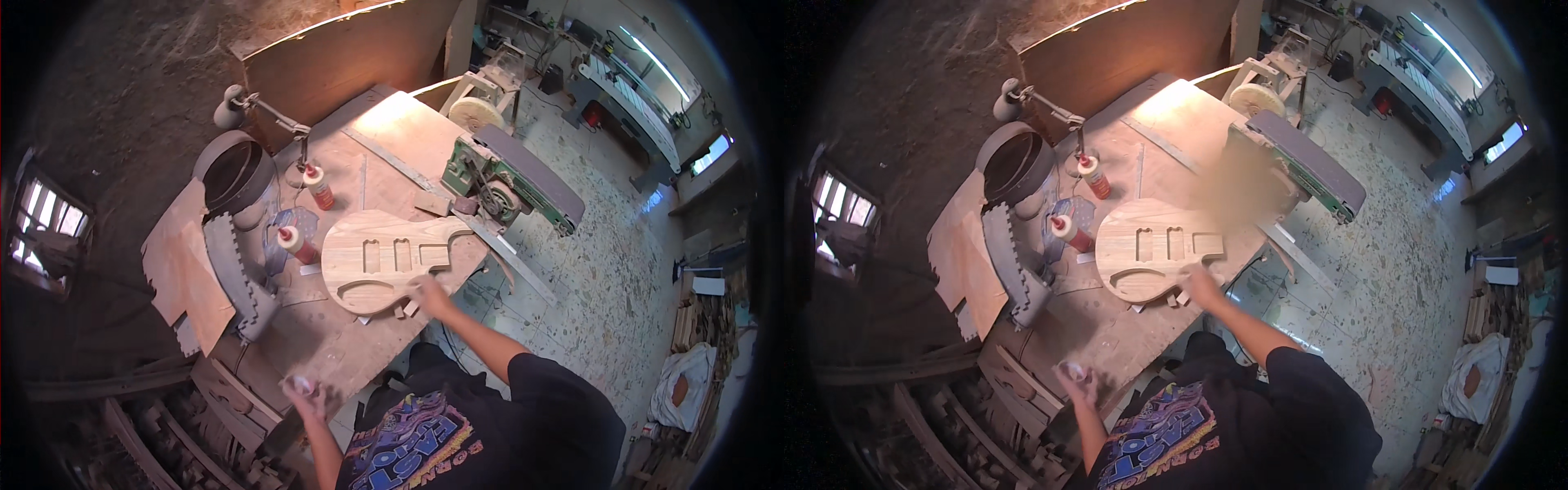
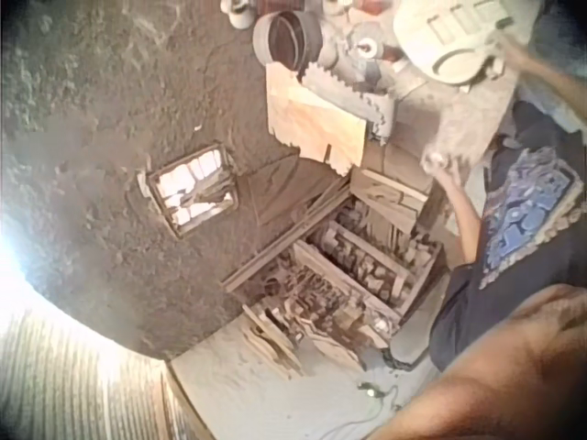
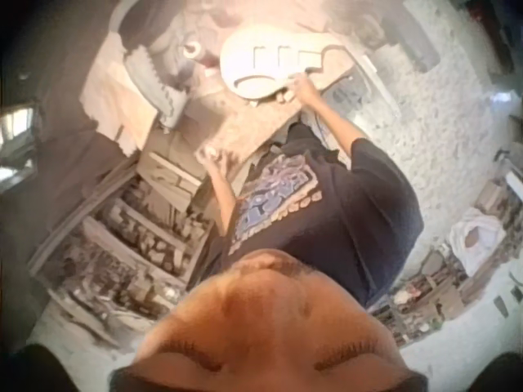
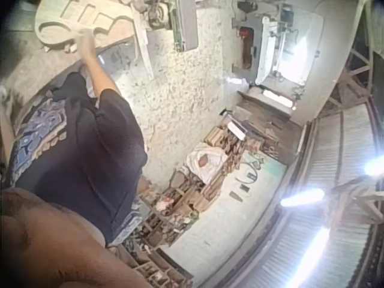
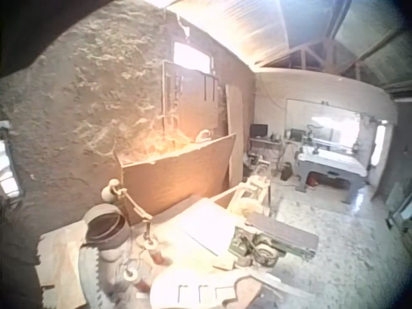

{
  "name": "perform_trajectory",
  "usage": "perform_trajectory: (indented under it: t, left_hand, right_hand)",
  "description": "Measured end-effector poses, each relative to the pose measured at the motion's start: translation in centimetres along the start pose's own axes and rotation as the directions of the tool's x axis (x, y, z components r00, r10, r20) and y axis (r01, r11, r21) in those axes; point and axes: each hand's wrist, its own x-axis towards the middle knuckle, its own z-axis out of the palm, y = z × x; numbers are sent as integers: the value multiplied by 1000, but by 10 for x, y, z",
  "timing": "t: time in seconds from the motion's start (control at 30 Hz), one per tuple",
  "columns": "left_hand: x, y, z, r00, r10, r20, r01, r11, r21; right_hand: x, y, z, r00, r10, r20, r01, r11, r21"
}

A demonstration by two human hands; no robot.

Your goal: The person handles several pieces of wood and a guitar body, picks up a cordless drill, and carries a long metal straightedge across a woodworking shop.

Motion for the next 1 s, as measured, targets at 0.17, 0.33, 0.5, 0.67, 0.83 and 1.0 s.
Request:
perform_trajectory:
  t: [0.17,0.33,0.5,0.67,0.83,1.0]
  left_hand:
    - [29,-1,-73,993,-84,-82,62,967,-245]
    - [10,-40,-43,941,-118,-317,107,993,-51]
    - [14,-87,59,914,294,-278,-117,849,516]
    - [70,-116,49,801,598,29,-337,410,847]
    - [80,-133,76,746,658,104,-317,214,924]
    - [48,-138,129,823,558,110,-92,-61,994]
  right_hand:
    - [38,92,-109,896,138,-422,-353,799,-488]
    - [51,126,-189,865,394,-312,-501,635,-588]
    - [50,191,-214,928,359,-101,-334,681,-651]
    - [68,157,-230,965,262,4,-238,882,-408]
    - [77,133,-247,842,391,373,-397,916,-64]
    - [43,84,-260,745,465,479,-627,733,265]
